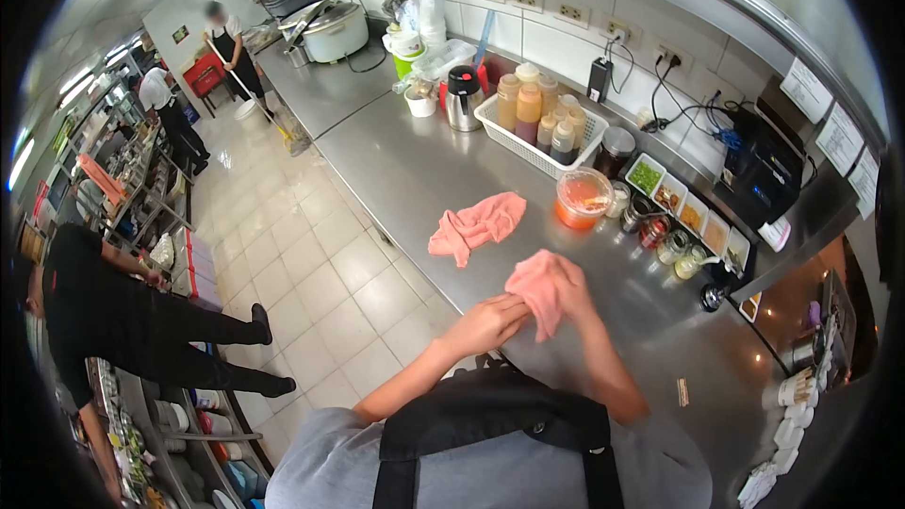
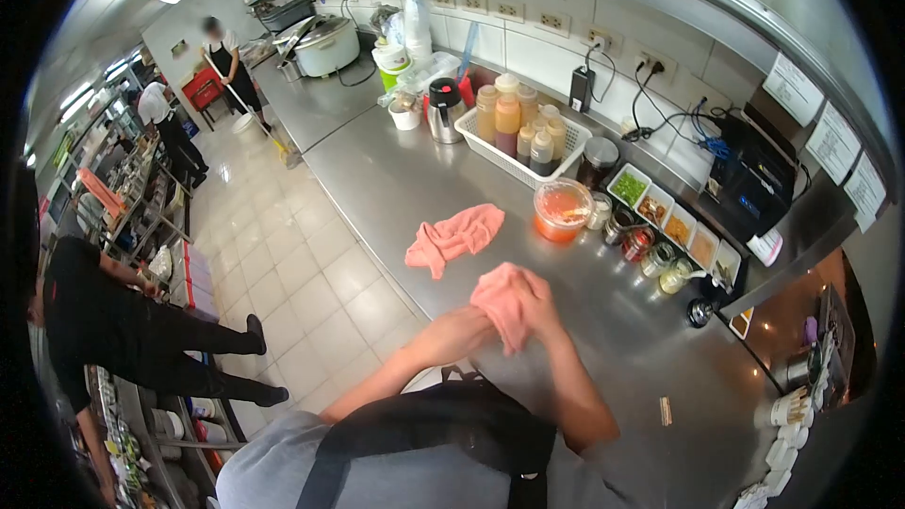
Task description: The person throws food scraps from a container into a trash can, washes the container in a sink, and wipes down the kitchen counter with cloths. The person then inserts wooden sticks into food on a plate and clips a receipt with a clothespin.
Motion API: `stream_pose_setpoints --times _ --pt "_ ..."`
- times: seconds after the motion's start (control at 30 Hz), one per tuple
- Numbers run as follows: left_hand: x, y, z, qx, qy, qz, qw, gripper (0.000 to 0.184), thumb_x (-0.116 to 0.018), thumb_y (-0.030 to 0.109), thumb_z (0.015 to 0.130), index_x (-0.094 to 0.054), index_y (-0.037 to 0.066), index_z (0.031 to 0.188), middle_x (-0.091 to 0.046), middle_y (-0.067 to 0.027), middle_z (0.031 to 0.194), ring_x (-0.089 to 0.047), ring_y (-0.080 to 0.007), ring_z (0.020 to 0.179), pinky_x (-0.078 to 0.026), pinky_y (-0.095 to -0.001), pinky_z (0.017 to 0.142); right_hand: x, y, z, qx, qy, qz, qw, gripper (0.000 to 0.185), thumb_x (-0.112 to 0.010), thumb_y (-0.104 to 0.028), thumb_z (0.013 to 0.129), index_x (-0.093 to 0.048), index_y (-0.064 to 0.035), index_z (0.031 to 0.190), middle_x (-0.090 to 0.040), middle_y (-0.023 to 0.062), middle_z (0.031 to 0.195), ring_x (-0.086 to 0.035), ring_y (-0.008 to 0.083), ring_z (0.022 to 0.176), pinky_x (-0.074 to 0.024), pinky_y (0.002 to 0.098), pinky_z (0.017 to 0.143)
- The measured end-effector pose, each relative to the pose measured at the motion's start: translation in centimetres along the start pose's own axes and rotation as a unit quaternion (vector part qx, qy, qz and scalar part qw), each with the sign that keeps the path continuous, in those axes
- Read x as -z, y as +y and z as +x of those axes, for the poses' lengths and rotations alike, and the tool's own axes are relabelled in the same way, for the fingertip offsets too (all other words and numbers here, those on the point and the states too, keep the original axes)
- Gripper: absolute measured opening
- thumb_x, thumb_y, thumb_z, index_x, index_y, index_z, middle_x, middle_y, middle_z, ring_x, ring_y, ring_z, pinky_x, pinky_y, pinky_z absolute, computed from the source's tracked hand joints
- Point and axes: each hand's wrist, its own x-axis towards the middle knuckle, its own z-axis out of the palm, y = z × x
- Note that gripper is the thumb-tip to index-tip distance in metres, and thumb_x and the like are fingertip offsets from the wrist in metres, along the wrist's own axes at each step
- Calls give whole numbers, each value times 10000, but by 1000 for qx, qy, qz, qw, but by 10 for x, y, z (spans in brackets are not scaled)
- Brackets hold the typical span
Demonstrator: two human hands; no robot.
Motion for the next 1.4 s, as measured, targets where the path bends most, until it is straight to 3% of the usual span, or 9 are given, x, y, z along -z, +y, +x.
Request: stream_pose_setpoints --times 0.07,0.13,0.17,0.43,0.53,0.63,0.97,1.17,1.4 --pt "8 -4 -12 30 113 -42 992 193 -546 47 814 -600 -3 992 -620 -143 1018 -591 -323 938 -474 -384 838 6 -29 -9 35 -30 -51 998 305 -527 -287 931 -615 -55 1108 -608 39 1041 -549 121 924 -450 275 821" --pt "16 -8 -19 83 123 -59 987 215 -540 33 814 -601 3 1017 -621 -143 1061 -590 -329 968 -473 -384 850 2 -58 -21 186 -152 -426 872 379 -603 -327 859 -607 -140 1189 -510 114 1256 -465 225 1145 -364 384 975" --pt "13 -18 -25 111 132 -36 984 223 -537 27 811 -603 10 1023 -622 -140 1055 -590 -331 967 -473 -386 852 3 -46 -28 134 -185 -533 815 539 -617 -400 789 -525 -245 1297 -325 142 1423 -249 318 1330 -194 496 1077" --pt "2 -39 -47 173 73 -26 982 242 -549 40 816 -610 36 1050 -615 -142 1084 -589 -328 985 -470 -385 867 19 101 -25 137 -128 -748 637 537 -431 -434 890 -343 -313 1406 -224 104 1496 -114 313 1397 -53 581 1089" --pt "5 -27 -51 178 36 -26 983 241 -558 58 830 -605 42 1066 -618 -137 1075 -588 -316 993 -472 -383 863 68 102 11 66 -37 -691 719 538 -418 -414 901 -305 -321 1419 -199 90 1507 -88 316 1400 -34 597 1082" --pt "12 -22 -57 175 22 -28 984 243 -540 56 818 -597 28 1052 -607 -146 1066 -582 -340 972 -473 -389 845 69 90 17 82 69 -717 689 570 -440 -443 885 -307 -303 1421 -196 87 1509 -81 313 1402 -33 590 1085" --pt "5 -55 -90 198 45 -19 979 207 -558 91 829 -612 58 1026 -621 -132 1030 -591 -336 943 -480 -394 812 36 84 -56 109 -153 -734 652 659 -520 -502 818 -362 -241 1403 -235 94 1496 -116 276 1402 -80 557 1089" --pt "10 -54 -106 224 24 -15 974 208 -571 88 821 -618 56 1021 -622 -142 1019 -595 -338 933 -482 -395 801 74 79 -33 28 88 -696 712 555 -456 -455 891 -368 -253 1400 -226 77 1504 -158 272 1394 -93 558 1087" --pt "11 -80 -144 254 72 -3 964 191 -573 84 832 -636 43 1007 -635 -159 1006 -607 -345 909 -489 -395 790 35 75 -87 34 43 -698 714 490 -444 -398 913 -408 -246 1378 -220 96 1500 -172 290 1385 -101 545 1096"
